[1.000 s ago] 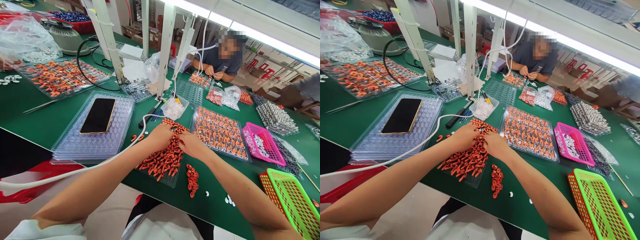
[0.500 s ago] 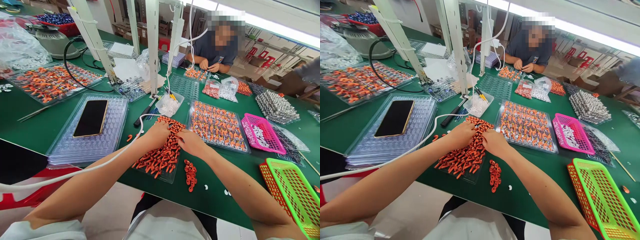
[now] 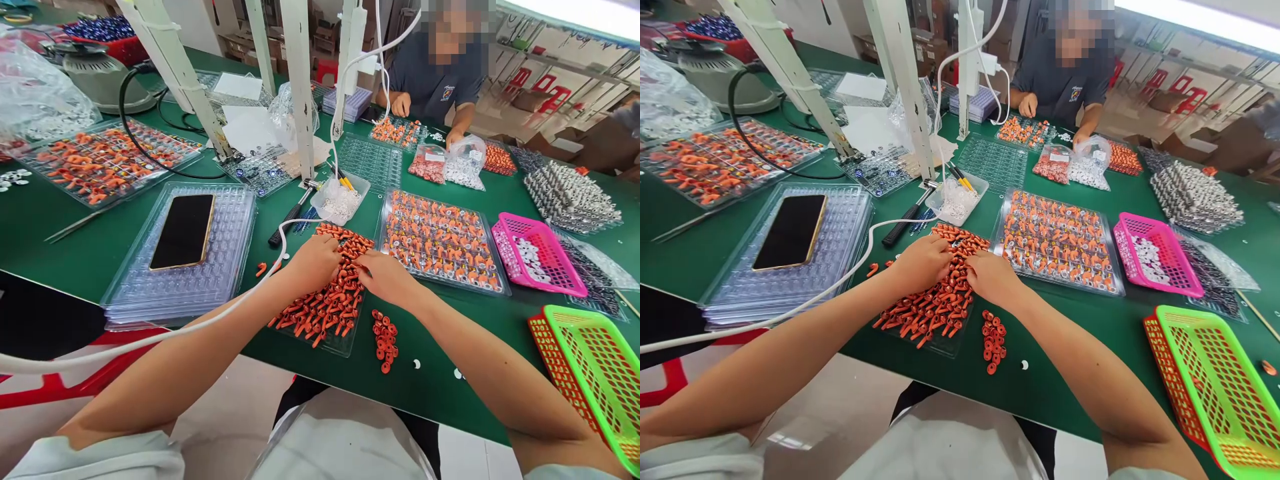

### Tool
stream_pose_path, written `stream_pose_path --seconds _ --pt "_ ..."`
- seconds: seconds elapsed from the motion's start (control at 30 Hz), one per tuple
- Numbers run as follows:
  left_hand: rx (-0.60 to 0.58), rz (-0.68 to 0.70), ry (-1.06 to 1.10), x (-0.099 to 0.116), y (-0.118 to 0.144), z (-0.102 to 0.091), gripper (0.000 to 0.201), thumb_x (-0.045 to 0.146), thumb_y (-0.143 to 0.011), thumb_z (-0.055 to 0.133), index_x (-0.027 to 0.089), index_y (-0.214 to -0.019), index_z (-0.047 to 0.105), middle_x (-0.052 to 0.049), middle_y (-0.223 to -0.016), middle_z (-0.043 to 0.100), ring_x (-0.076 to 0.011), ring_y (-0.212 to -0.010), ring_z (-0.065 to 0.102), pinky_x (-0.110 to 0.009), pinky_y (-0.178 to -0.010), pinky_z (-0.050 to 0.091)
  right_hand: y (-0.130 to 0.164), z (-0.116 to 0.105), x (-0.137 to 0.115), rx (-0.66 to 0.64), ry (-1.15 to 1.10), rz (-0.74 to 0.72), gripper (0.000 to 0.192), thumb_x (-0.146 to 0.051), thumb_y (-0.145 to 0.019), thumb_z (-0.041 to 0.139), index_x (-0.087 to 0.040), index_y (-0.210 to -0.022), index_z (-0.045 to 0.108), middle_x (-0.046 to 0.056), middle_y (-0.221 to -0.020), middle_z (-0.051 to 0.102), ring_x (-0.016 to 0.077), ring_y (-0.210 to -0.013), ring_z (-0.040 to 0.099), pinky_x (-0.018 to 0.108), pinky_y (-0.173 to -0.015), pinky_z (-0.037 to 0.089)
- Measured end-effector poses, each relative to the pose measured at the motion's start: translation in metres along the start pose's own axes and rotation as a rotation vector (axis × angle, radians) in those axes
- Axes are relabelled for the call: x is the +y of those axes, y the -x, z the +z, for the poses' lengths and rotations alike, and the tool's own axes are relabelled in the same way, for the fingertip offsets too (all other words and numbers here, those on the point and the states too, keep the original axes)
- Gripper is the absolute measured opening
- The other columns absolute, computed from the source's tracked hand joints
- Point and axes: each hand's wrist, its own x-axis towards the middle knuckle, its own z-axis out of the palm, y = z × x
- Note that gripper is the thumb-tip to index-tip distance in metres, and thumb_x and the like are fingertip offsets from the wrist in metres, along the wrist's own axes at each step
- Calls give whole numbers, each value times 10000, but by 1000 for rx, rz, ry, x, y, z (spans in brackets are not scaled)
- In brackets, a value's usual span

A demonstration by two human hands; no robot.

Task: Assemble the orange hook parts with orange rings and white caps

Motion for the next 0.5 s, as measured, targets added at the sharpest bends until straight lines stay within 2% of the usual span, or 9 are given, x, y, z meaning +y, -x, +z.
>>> stream_pose_path --seconds 0.13,0.27,0.4,0.5 --pt "72 -183 117 0 2 -3 204 149 -834 552 127 -777 747 -104 -800 660 -247 -851 612 -351 -757 479 1 3 1 18 -9 -16 213 -125 -967 513 -131 -1057 706 84 -1008 681 202 -973 626 260 -785 430" --pt "155 -373 233 -2 10 -17 222 197 -851 549 146 -881 763 -58 -818 693 -186 -770 638 -283 -694 487 1 4 -3 45 2 -39 254 -118 -973 493 -140 -1138 684 93 -1048 645 203 -974 609 263 -765 429" --pt "247 -565 402 0 31 -32 240 290 -854 570 166 -906 770 -41 -840 707 -162 -700 620 -256 -619 460 -8 9 -13 58 32 -99 363 -115 -961 501 -207 -1292 621 100 -1081 589 219 -993 575 276 -764 429" --pt "325 -690 561 7 53 -40 242 360 -834 611 195 -900 775 -28 -840 700 -165 -709 612 -261 -623 448 -18 13 -20 53 65 -136 437 -112 -935 529 -231 -1353 584 119 -1081 564 259 -1013 556 308 -780 437"
